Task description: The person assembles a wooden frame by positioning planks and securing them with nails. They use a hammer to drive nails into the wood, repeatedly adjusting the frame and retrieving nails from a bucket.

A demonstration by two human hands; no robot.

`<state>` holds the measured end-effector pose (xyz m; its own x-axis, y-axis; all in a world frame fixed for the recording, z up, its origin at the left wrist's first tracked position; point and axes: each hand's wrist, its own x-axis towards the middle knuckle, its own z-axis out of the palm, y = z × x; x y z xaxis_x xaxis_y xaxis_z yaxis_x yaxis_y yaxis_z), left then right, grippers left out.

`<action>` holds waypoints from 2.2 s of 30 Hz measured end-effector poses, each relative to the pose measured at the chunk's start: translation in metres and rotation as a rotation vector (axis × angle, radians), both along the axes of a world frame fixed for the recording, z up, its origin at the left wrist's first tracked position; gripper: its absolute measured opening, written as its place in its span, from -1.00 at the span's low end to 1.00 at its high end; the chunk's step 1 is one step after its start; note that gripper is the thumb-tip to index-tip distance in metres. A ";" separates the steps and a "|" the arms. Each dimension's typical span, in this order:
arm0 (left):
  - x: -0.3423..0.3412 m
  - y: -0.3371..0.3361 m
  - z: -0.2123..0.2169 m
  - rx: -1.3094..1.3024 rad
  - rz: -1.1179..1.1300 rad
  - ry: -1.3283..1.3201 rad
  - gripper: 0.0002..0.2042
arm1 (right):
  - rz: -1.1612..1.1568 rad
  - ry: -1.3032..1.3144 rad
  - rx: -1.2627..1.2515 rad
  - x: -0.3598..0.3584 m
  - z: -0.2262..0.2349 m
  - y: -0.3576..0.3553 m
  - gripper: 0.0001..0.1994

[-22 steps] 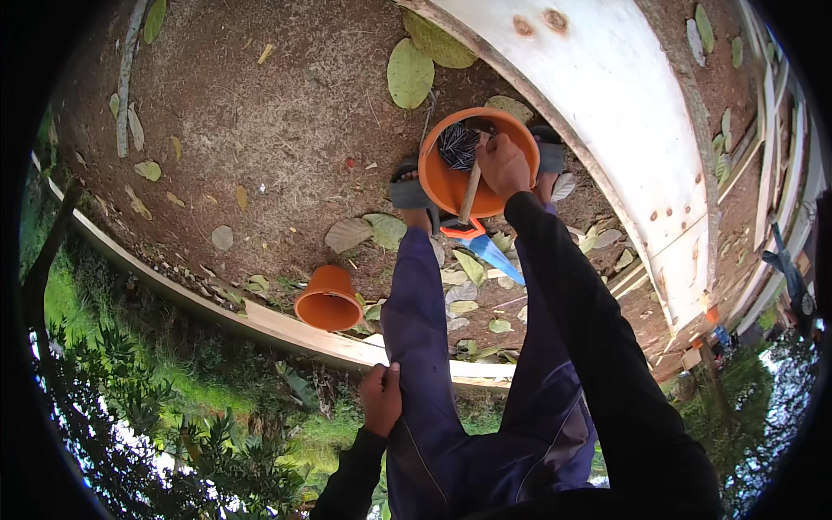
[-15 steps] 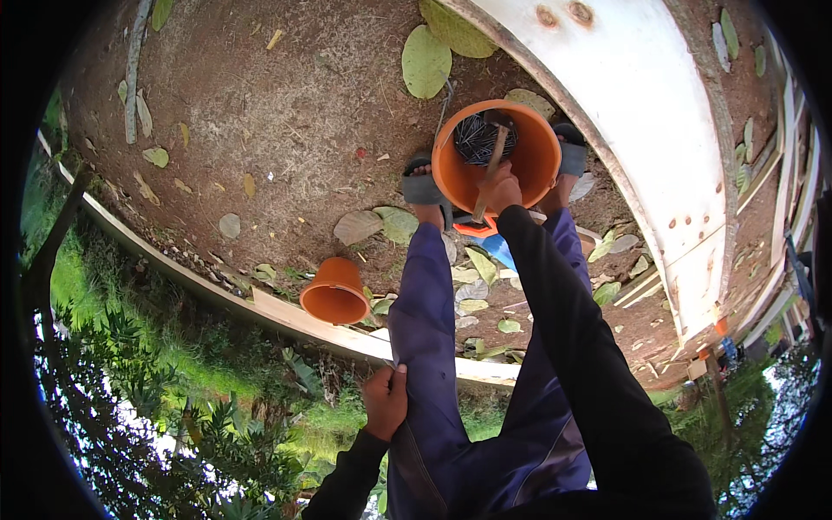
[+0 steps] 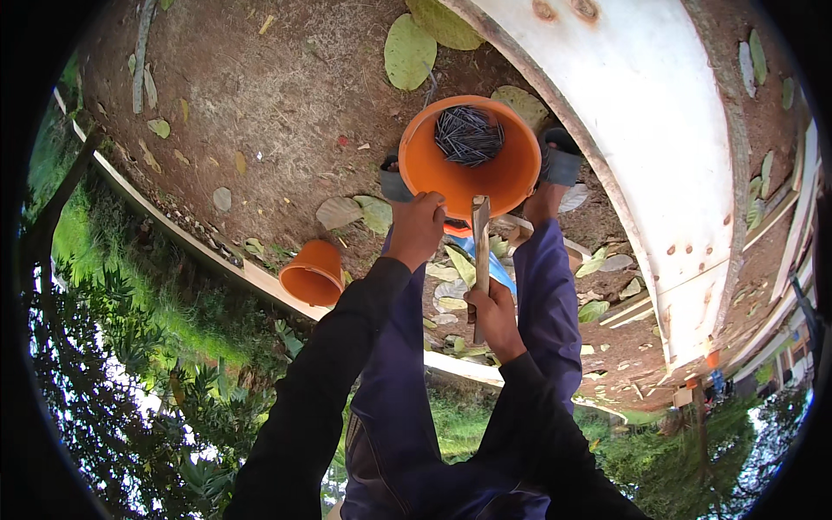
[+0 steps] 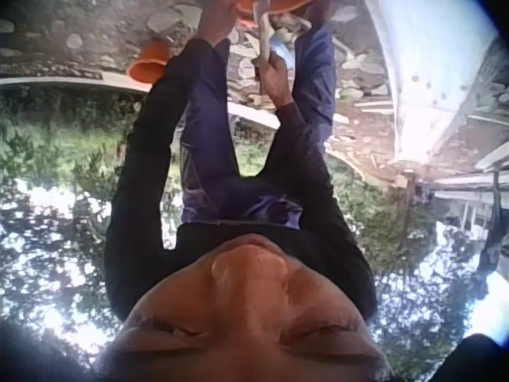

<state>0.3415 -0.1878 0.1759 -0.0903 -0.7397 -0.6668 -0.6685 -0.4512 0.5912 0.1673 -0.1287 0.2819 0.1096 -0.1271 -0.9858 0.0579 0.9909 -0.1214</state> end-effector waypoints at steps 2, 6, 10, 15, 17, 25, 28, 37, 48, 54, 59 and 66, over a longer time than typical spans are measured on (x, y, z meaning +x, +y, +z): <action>-0.023 -0.021 -0.043 0.009 -0.158 -0.023 -0.75 | -0.045 0.040 0.022 -0.007 -0.011 -0.028 -0.84; -0.054 -0.056 -0.108 -0.156 -0.270 -0.248 -0.70 | -0.334 -0.009 0.165 -0.019 -0.009 -0.075 -0.80; -0.053 -0.069 -0.158 -0.221 -0.380 -0.542 -0.66 | -0.527 -0.091 0.175 -0.037 0.000 -0.083 -0.81; -0.054 -0.060 -0.174 -0.019 -0.238 -0.508 -0.74 | -0.609 -0.104 0.202 -0.046 0.002 -0.093 -0.75; -0.053 -0.060 -0.172 0.001 -0.195 -0.518 -0.76 | -0.608 -0.114 0.224 -0.047 0.003 -0.095 -0.75; -0.048 -0.072 -0.172 0.065 -0.257 -0.359 -0.82 | -0.533 -0.084 0.212 -0.046 -0.002 -0.094 -0.76; -0.030 -0.078 -0.177 0.324 -0.158 -0.102 -0.81 | -0.547 -0.080 0.232 -0.040 -0.002 -0.094 -0.76; -0.030 -0.048 -0.128 0.794 0.334 0.432 -0.87 | -0.582 -0.022 0.216 -0.038 -0.011 -0.082 -0.82; -0.024 -0.007 -0.180 -0.133 -0.317 -0.239 -0.83 | -0.527 -0.022 0.248 -0.027 -0.014 -0.077 -0.77; -0.046 -0.042 -0.161 0.058 -0.252 -0.252 -0.76 | -0.526 -0.017 0.237 -0.029 -0.008 -0.084 -0.77; -0.061 -0.038 -0.163 -0.097 -0.236 -0.292 -0.64 | -0.516 -0.035 0.240 -0.028 -0.006 -0.086 -0.77; -0.071 -0.029 -0.173 -0.085 -0.201 -0.293 -0.60 | -0.493 -0.024 0.234 -0.027 -0.006 -0.085 -0.77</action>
<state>0.2709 -0.2172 0.0028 -0.0541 -0.7803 -0.6231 -0.8854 -0.2510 0.3912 0.1402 -0.2141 0.2764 0.1158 0.0536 -0.9918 0.5225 0.8459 0.1067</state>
